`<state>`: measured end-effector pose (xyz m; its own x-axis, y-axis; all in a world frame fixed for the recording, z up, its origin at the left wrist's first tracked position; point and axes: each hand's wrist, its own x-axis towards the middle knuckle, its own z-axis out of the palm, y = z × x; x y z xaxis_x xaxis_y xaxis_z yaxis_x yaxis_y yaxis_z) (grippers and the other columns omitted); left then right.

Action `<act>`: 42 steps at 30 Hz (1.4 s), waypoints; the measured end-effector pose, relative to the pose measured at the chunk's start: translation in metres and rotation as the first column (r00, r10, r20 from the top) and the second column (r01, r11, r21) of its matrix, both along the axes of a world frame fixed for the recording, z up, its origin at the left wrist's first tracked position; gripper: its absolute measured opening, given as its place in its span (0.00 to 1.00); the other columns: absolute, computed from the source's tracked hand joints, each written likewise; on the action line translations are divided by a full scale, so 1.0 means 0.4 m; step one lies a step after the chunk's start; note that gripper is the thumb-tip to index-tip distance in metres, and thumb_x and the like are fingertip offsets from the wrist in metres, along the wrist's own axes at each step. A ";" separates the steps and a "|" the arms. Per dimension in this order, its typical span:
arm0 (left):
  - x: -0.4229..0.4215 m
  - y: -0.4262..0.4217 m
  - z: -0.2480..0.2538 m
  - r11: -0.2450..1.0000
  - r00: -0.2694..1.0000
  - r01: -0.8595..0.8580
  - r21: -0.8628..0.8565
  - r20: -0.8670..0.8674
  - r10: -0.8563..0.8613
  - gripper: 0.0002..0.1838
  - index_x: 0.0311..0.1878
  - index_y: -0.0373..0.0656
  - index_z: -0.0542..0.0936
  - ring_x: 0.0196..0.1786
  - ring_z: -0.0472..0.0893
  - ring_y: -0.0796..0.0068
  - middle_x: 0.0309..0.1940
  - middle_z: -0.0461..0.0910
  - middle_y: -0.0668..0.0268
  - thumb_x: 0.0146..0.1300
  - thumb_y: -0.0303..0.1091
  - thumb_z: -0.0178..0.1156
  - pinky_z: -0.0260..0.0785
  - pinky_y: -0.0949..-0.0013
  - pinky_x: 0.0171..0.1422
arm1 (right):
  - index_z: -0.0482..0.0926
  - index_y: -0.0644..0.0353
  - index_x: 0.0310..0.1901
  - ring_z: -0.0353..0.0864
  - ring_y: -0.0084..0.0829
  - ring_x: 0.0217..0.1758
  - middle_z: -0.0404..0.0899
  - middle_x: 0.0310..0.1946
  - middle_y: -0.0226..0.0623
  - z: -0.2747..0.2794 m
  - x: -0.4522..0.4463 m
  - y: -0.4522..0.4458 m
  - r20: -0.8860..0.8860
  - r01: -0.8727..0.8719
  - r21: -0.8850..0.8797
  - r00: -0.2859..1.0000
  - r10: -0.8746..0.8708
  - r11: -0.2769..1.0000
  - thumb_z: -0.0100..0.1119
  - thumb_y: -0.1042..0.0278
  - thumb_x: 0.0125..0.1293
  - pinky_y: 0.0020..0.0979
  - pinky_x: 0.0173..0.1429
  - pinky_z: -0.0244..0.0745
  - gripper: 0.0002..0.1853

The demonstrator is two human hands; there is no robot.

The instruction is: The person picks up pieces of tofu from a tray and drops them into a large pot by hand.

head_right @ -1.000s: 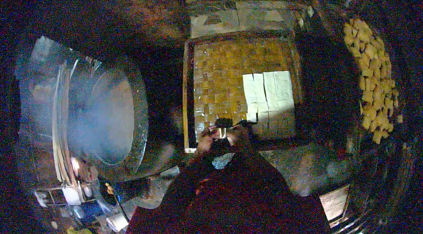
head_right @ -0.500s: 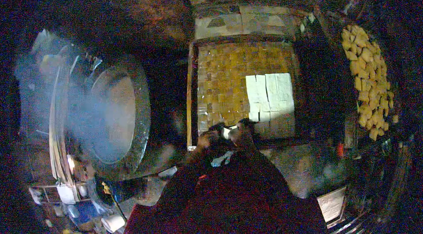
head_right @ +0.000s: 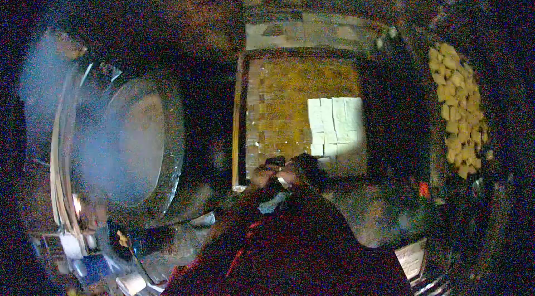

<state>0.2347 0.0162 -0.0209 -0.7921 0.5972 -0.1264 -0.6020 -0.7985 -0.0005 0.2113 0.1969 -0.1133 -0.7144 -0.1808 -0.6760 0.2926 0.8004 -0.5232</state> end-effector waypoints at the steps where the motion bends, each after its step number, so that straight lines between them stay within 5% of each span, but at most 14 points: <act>1: 0.007 -0.009 0.018 0.986 1.000 0.003 -0.169 0.009 -0.002 0.25 0.59 0.34 0.74 0.53 0.80 0.57 0.53 0.80 0.56 0.68 0.44 0.46 0.71 0.51 0.60 | 0.82 0.60 0.46 0.83 0.31 0.39 0.85 0.35 0.39 0.044 0.001 0.005 -0.039 0.107 -0.111 0.993 -0.112 0.988 0.75 0.53 0.48 0.30 0.51 0.75 0.26; 5: 0.013 -0.045 0.047 0.829 0.995 0.072 -0.554 0.095 -0.023 0.25 0.58 0.42 0.76 0.54 0.80 0.58 0.52 0.81 0.61 0.66 0.49 0.47 0.71 0.48 0.58 | 0.80 0.63 0.50 0.81 0.27 0.43 0.84 0.39 0.40 0.290 -0.019 0.052 -0.150 0.187 -0.454 0.948 -0.282 0.871 0.76 0.57 0.48 0.30 0.50 0.75 0.29; 9: -0.012 0.001 0.217 0.799 0.972 0.127 -0.588 0.234 0.018 0.25 0.54 0.46 0.78 0.53 0.79 0.60 0.47 0.82 0.63 0.62 0.52 0.50 0.71 0.48 0.57 | 0.74 0.64 0.59 0.81 0.34 0.46 0.82 0.47 0.42 0.506 -0.019 -0.007 0.228 0.368 -0.741 0.925 -0.305 0.562 0.74 0.54 0.52 0.34 0.51 0.76 0.35; 11: -0.026 0.022 0.201 0.999 0.999 0.028 0.020 -0.015 -0.028 0.23 0.54 0.46 0.78 0.54 0.78 0.59 0.47 0.81 0.62 0.64 0.50 0.48 0.70 0.48 0.60 | 0.72 0.60 0.61 0.81 0.41 0.49 0.79 0.51 0.47 0.623 -0.025 -0.055 -0.275 0.018 -0.480 0.946 -0.170 0.877 0.69 0.51 0.57 0.41 0.53 0.76 0.33; 12: -0.028 0.029 0.125 0.990 0.990 -0.120 -0.079 -0.086 0.113 0.22 0.54 0.46 0.77 0.56 0.77 0.59 0.51 0.80 0.61 0.65 0.48 0.48 0.69 0.49 0.62 | 0.72 0.56 0.61 0.80 0.46 0.51 0.76 0.53 0.51 0.697 -0.028 -0.072 -0.537 -0.097 -0.192 0.844 -0.022 0.977 0.65 0.50 0.60 0.45 0.54 0.76 0.31; 13: -0.029 0.061 0.236 0.945 0.970 -0.142 -0.296 0.151 0.193 0.21 0.54 0.45 0.77 0.56 0.77 0.59 0.54 0.78 0.60 0.65 0.47 0.47 0.69 0.52 0.63 | 0.72 0.56 0.61 0.80 0.46 0.51 0.76 0.53 0.51 0.705 -0.026 -0.084 -0.544 -0.081 -0.193 0.838 -0.038 0.978 0.65 0.50 0.60 0.45 0.54 0.76 0.31; 16: -0.036 0.084 0.223 0.882 0.944 -0.315 0.351 0.214 0.251 0.21 0.55 0.45 0.76 0.56 0.77 0.58 0.55 0.77 0.60 0.66 0.47 0.47 0.69 0.52 0.62 | 0.72 0.44 0.61 0.75 0.50 0.55 0.72 0.55 0.53 0.782 -0.020 -0.133 -0.475 0.033 0.003 0.879 -0.028 0.999 0.62 0.47 0.60 0.44 0.59 0.72 0.28; 19: -0.060 0.068 0.195 0.958 0.966 -0.255 -0.128 -0.081 0.246 0.26 0.57 0.43 0.75 0.53 0.77 0.57 0.50 0.78 0.59 0.62 0.51 0.53 0.72 0.50 0.57 | 0.74 0.48 0.58 0.76 0.49 0.54 0.75 0.53 0.49 0.663 -0.016 -0.133 -0.714 0.182 -0.267 0.623 -0.321 0.946 0.60 0.52 0.63 0.43 0.59 0.71 0.23; 21: -0.064 0.062 0.290 0.969 0.946 -0.210 -0.133 0.222 0.236 0.24 0.54 0.45 0.79 0.57 0.77 0.56 0.48 0.81 0.60 0.64 0.51 0.47 0.73 0.52 0.47 | 0.76 0.52 0.54 0.76 0.45 0.53 0.79 0.48 0.42 0.607 -0.052 -0.079 -0.780 0.288 -0.383 0.409 -0.474 0.878 0.57 0.59 0.67 0.43 0.58 0.71 0.16; 25: -0.052 0.029 0.288 0.990 0.952 -0.083 -0.113 0.284 0.112 0.26 0.51 0.43 0.79 0.57 0.76 0.49 0.44 0.82 0.59 0.59 0.53 0.53 0.73 0.52 0.45 | 0.75 0.56 0.55 0.76 0.47 0.55 0.77 0.49 0.45 0.613 -0.031 0.116 -0.761 0.364 0.222 0.644 -0.072 0.905 0.59 0.57 0.65 0.41 0.58 0.72 0.20; 29: -0.078 0.013 0.242 0.974 0.702 0.108 -0.198 0.709 0.066 0.25 0.50 0.43 0.77 0.56 0.76 0.47 0.44 0.81 0.57 0.61 0.53 0.51 0.69 0.45 0.56 | 0.73 0.55 0.57 0.75 0.48 0.56 0.76 0.51 0.47 0.559 -0.028 0.176 -0.604 0.325 0.203 0.784 -0.142 0.924 0.58 0.55 0.65 0.43 0.58 0.72 0.22; 38: -0.043 0.086 0.195 0.949 0.954 0.048 -0.311 0.296 0.048 0.19 0.47 0.49 0.80 0.42 0.81 0.55 0.39 0.83 0.64 0.56 0.48 0.57 0.73 0.46 0.52 | 0.68 0.55 0.62 0.73 0.52 0.59 0.72 0.57 0.50 0.507 -0.048 0.191 -0.567 0.395 0.067 0.771 -0.291 0.916 0.55 0.50 0.66 0.47 0.59 0.72 0.27; 41: -0.082 0.132 0.187 0.921 0.929 0.097 0.378 0.298 -0.220 0.24 0.51 0.36 0.76 0.49 0.79 0.55 0.51 0.77 0.53 0.59 0.46 0.57 0.76 0.51 0.54 | 0.67 0.54 0.64 0.72 0.53 0.60 0.71 0.59 0.52 0.485 -0.033 0.237 -0.582 0.488 0.024 0.716 -0.385 0.873 0.54 0.48 0.66 0.49 0.60 0.72 0.28; 42: -0.079 0.142 0.175 0.998 0.957 0.048 0.047 0.284 -0.060 0.26 0.54 0.36 0.74 0.51 0.79 0.53 0.53 0.76 0.53 0.61 0.47 0.56 0.75 0.48 0.55 | 0.66 0.54 0.64 0.72 0.53 0.61 0.70 0.59 0.52 0.476 -0.024 0.266 -0.594 0.541 0.029 0.686 -0.421 0.840 0.54 0.48 0.66 0.49 0.60 0.72 0.29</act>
